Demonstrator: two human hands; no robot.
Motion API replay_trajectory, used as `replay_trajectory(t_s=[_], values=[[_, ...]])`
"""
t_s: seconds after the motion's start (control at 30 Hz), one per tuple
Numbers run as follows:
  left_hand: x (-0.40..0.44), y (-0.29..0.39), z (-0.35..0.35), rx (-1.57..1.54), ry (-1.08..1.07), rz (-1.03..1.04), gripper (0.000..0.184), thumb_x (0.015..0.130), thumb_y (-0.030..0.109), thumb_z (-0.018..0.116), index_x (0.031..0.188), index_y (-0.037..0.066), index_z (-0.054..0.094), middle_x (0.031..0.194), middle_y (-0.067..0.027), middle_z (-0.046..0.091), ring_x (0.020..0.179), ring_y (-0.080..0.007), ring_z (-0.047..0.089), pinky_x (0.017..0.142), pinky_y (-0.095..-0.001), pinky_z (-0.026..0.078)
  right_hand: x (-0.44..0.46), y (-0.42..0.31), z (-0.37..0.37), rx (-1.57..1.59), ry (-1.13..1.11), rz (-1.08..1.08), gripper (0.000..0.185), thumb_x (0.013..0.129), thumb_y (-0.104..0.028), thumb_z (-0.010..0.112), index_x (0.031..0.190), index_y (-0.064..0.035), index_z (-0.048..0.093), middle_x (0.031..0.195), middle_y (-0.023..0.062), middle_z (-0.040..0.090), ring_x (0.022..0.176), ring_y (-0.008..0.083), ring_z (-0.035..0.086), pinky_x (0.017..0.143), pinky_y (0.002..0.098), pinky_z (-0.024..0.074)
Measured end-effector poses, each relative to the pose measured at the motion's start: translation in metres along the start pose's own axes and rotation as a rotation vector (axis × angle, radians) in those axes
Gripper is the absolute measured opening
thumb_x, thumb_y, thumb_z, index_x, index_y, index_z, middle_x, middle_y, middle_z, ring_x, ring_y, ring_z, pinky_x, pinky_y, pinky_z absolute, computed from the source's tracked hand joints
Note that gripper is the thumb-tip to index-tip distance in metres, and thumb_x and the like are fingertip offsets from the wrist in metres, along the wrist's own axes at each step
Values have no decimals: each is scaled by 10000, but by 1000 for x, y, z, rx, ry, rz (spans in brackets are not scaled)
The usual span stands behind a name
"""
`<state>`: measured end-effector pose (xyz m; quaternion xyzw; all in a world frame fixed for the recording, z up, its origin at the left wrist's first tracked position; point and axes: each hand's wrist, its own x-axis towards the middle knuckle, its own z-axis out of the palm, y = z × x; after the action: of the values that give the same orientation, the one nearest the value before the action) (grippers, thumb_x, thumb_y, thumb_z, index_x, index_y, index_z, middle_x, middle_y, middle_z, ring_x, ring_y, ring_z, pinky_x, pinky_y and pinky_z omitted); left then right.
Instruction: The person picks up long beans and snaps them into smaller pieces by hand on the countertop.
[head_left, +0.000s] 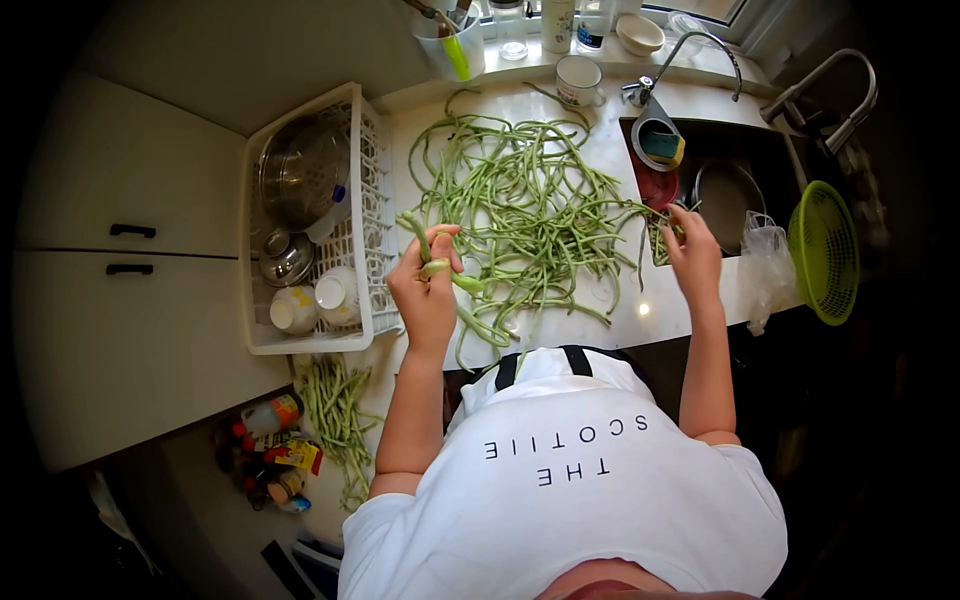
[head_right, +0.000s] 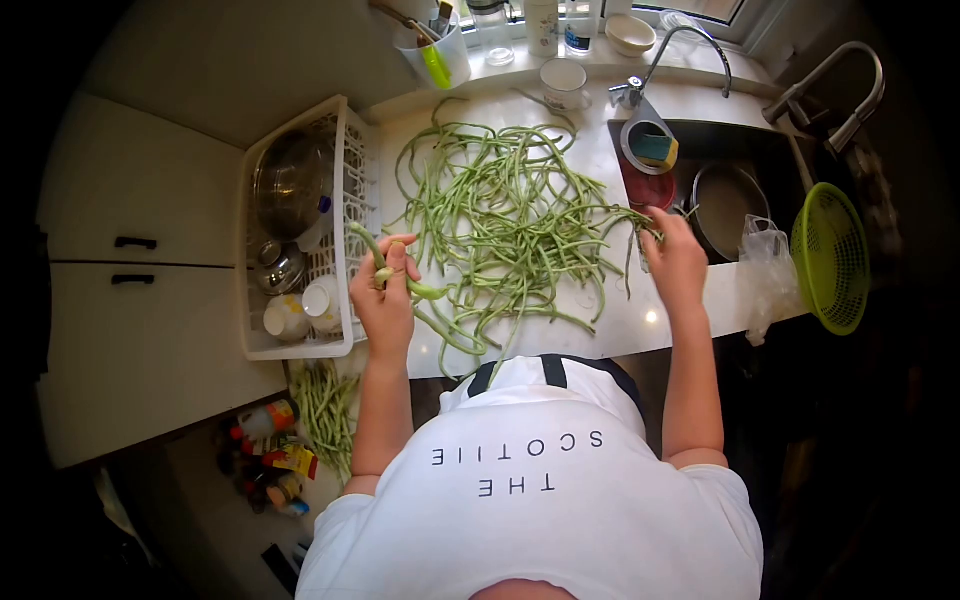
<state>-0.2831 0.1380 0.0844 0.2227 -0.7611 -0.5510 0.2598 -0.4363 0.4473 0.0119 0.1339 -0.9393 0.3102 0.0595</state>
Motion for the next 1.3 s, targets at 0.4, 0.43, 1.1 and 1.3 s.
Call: replay_trajectory(t_s=[0.4,0.43,1.1,1.3], values=[[-11,5,23,-64,-74,-33,267,996,235,579,1063,0,686,597,-8,542,534,-66,475,497,-248,366,-36,-157,31,370,-165,-780,106,819,-106,679,872,-54,604,730,46,557,611,220,590,523,345,470],[-14,-1,27,-31,-61,-21,267,993,231,581,1080,-1,682,587,-21,530,521,-80,460,491,-264,363,-37,-160,35,374,-168,-782,106,819,-106,679,872,-54,604,730,46,557,611,220,590,523,345,470],[-11,-12,19,-267,-352,-195,368,1045,301,473,1140,-14,636,586,29,460,530,-44,385,507,-215,302,10,-88,27,829,-159,172,202,971,-154,532,896,-19,662,745,-20,577,629,43,461,560,212,354],[-9,-7,17,-369,-385,-249,317,1029,272,513,1036,-11,655,592,23,472,539,-49,399,520,-215,316,23,-8,-11,-266,-166,109,283,876,-123,632,1155,-79,657,995,104,688,871,285,669,733,358,520]])
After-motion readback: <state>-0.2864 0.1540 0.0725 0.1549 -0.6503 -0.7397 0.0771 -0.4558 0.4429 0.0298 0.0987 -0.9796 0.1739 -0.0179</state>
